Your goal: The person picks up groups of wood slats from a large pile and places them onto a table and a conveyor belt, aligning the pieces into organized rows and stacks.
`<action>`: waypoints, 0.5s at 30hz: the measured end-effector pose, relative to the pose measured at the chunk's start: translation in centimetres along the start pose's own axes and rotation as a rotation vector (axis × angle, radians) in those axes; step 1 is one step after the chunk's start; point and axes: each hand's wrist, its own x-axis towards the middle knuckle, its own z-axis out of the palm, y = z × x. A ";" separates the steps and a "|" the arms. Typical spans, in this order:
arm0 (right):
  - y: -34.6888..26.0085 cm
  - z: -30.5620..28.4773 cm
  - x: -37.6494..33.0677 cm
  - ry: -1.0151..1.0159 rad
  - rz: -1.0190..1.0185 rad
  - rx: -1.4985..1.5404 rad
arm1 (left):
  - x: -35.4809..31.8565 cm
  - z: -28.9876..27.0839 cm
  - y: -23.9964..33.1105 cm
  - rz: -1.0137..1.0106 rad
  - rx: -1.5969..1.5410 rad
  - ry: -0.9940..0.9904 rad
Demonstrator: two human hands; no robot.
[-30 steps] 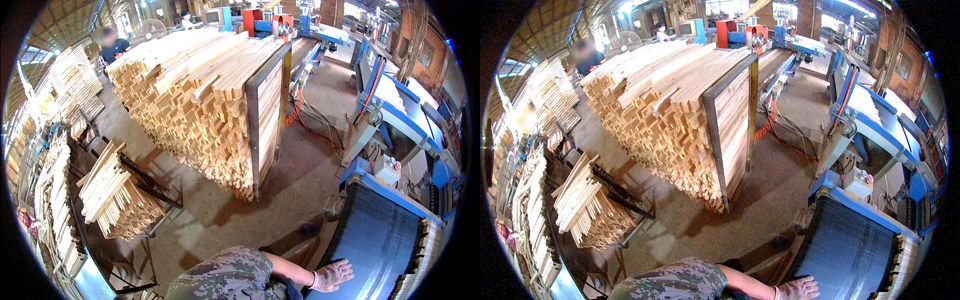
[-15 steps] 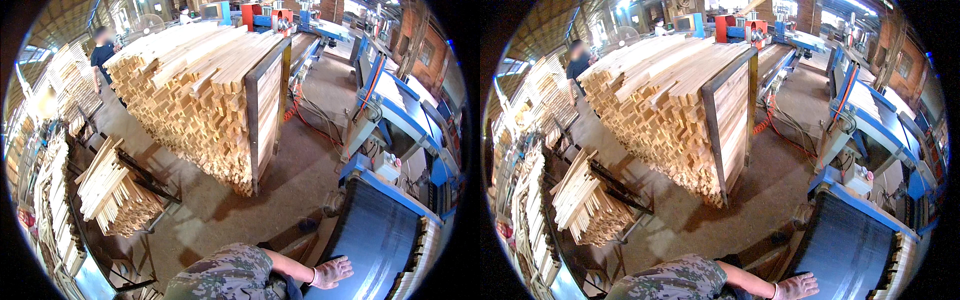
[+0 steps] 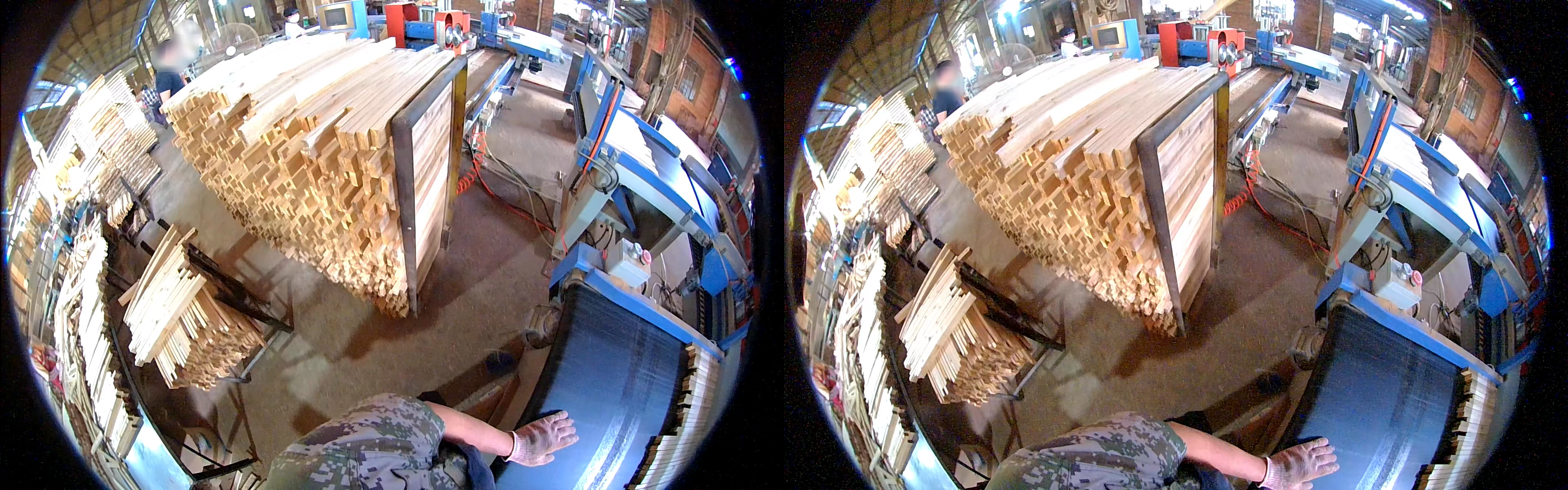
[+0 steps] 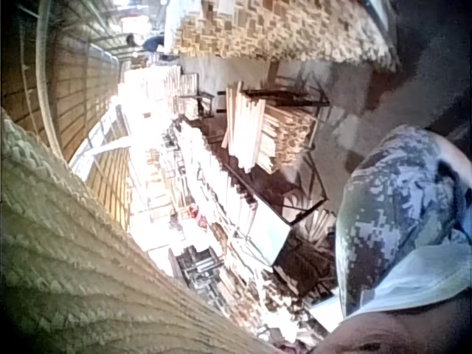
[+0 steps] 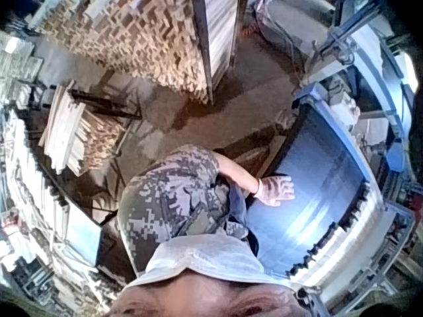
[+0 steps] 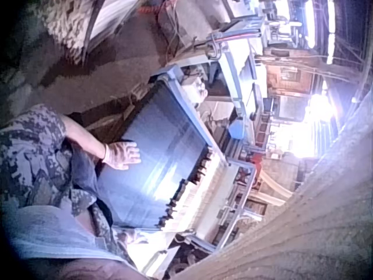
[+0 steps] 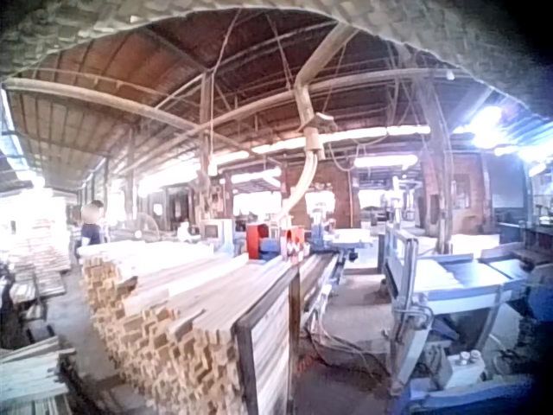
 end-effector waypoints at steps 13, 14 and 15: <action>-0.3 -1.0 0.9 0.049 -0.007 -0.037 | 0.3 1.0 -0.3 0.013 -0.004 -0.011; -0.3 -1.4 0.7 0.067 -0.006 -0.039 | 0.3 0.9 -0.3 0.012 -0.006 -0.007; -0.3 -1.6 0.7 0.080 -0.005 -0.043 | 0.3 1.0 -0.4 0.012 -0.008 -0.006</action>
